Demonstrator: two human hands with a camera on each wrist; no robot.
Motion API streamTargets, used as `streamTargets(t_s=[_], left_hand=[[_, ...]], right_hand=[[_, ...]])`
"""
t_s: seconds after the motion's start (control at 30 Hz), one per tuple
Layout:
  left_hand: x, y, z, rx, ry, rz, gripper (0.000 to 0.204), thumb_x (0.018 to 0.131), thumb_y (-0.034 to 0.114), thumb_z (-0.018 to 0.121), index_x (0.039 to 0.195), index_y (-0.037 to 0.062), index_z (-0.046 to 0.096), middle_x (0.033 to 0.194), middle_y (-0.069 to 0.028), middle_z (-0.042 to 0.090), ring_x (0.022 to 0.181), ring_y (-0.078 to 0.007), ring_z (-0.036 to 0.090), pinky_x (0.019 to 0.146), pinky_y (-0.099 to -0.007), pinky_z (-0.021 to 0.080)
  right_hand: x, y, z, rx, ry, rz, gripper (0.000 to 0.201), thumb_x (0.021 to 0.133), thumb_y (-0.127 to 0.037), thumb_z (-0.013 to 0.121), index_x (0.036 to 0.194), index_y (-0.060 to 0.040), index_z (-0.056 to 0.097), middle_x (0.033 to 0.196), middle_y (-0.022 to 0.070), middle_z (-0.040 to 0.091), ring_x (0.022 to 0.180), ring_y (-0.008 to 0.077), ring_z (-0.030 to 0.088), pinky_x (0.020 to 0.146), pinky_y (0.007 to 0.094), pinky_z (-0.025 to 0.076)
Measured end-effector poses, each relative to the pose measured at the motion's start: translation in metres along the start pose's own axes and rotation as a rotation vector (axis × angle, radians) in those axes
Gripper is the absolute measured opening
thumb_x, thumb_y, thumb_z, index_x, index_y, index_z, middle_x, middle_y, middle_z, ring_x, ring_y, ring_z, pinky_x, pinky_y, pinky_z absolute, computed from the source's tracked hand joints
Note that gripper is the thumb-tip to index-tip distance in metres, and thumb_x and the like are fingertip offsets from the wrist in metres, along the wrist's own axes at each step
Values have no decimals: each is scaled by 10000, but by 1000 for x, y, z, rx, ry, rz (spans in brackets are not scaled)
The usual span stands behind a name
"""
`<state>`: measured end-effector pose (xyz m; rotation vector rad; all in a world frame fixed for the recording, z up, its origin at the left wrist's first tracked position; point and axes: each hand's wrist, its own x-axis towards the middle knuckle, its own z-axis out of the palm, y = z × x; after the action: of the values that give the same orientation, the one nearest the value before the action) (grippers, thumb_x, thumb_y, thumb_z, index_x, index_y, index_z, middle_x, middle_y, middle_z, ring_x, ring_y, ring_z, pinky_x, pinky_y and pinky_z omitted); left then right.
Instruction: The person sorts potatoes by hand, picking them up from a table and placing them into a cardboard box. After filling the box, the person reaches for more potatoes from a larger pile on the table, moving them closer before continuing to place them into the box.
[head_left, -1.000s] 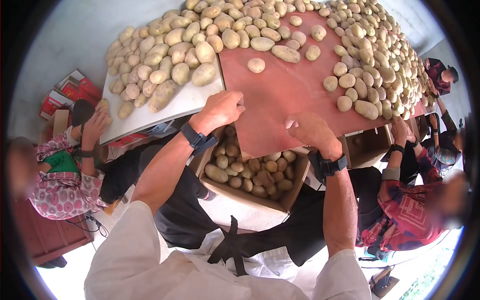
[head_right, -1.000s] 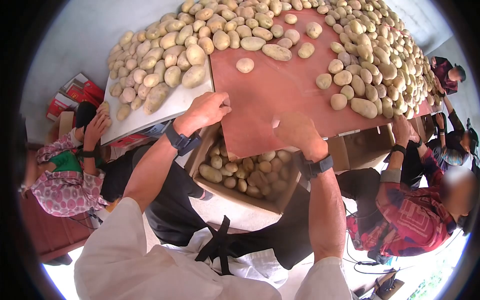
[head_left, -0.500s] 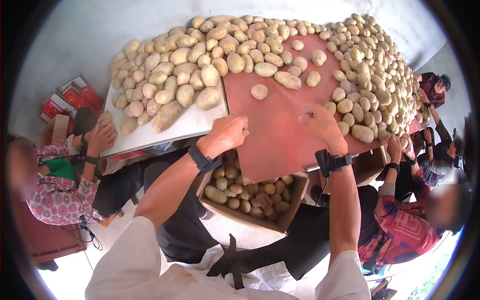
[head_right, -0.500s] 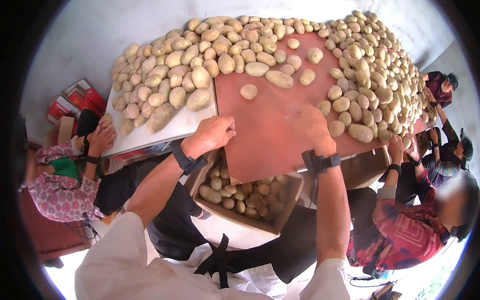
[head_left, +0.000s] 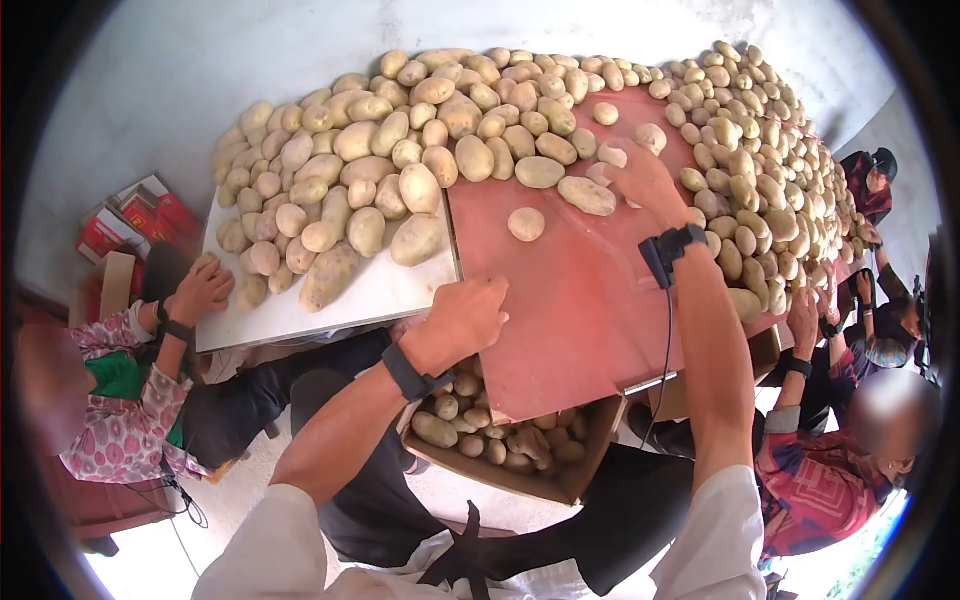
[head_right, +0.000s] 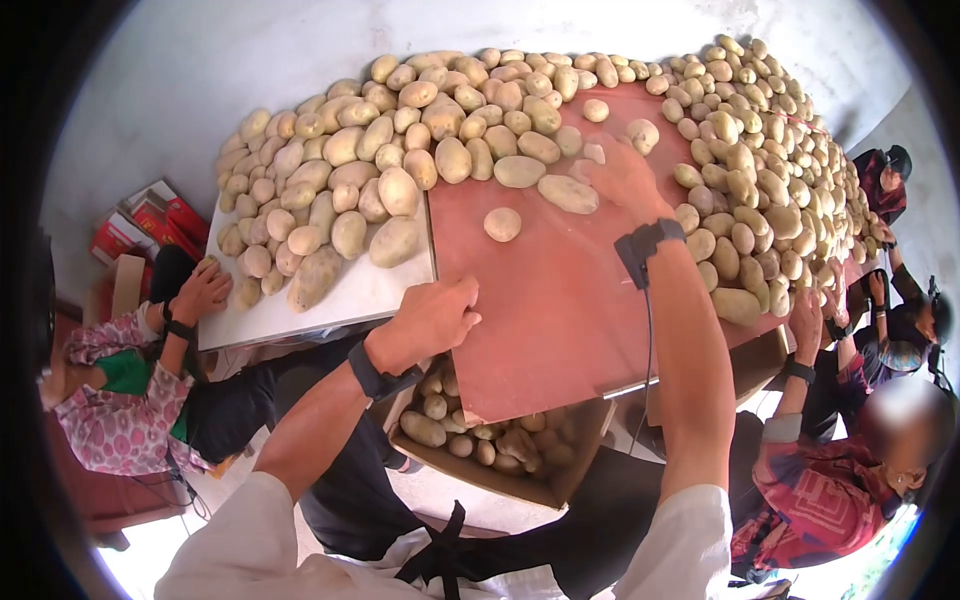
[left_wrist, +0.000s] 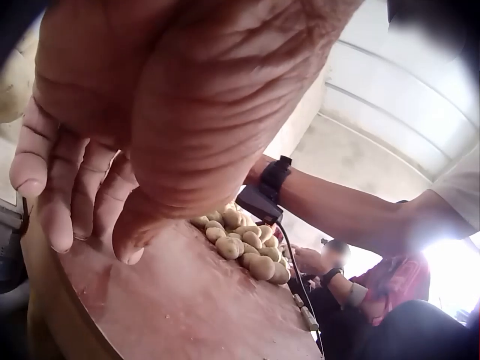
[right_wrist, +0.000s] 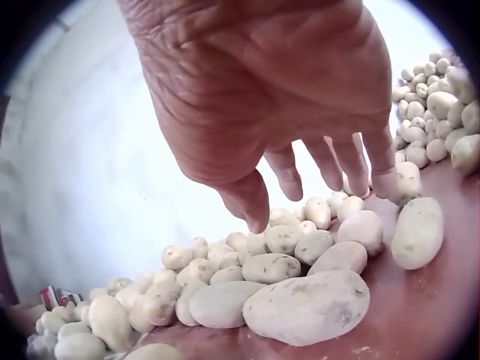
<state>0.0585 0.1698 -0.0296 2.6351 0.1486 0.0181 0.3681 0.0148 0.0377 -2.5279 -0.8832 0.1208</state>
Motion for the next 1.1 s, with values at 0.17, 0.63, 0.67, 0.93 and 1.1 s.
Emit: streamTargets(t_s=[0.17, 0.63, 0.67, 0.93, 1.1], left_hand=[[2, -3, 3, -24, -12, 4, 272, 907, 186, 729, 1063, 33, 568, 972, -144, 699, 883, -374, 702, 730, -482, 537], [8, -8, 6, -91, -22, -8, 267, 880, 186, 759, 1024, 44, 585, 968, -134, 655, 881, -369, 676, 743, -481, 524], [9, -8, 5, -93, -26, -5, 267, 880, 186, 759, 1024, 44, 585, 968, -134, 655, 881, -369, 676, 743, -481, 524], [22, -3, -11, -190, -46, -172, 221, 918, 228, 725, 974, 32, 640, 914, -160, 734, 904, -376, 702, 764, -477, 524], [28, -1, -15, -168, 9, -217, 239, 939, 238, 717, 1026, 26, 648, 920, -184, 732, 910, -394, 700, 776, -480, 528]], right_hand=[[54, 22, 22, -14, 46, -74, 483, 898, -331, 687, 1323, -107, 633, 1311, 180, 610, 1243, 376, 579, 1008, 480, 497], [79, -6, 43, 391, -159, 168, 855, 831, -557, 789, 1513, -109, 534, 1441, 143, 626, 1305, 297, 601, 1106, 415, 471], [69, -16, 34, 389, -185, 191, 869, 817, -560, 798, 1512, -109, 536, 1443, 146, 625, 1318, 300, 595, 1111, 418, 469], [69, -15, 44, 110, -259, 50, 867, 812, -622, 748, 1499, -126, 563, 1420, 159, 644, 1347, 334, 578, 1127, 417, 455], [63, -23, 60, -86, -214, 148, 801, 840, -646, 662, 1533, -263, 538, 1604, 143, 462, 1545, 376, 303, 1182, 664, 282]])
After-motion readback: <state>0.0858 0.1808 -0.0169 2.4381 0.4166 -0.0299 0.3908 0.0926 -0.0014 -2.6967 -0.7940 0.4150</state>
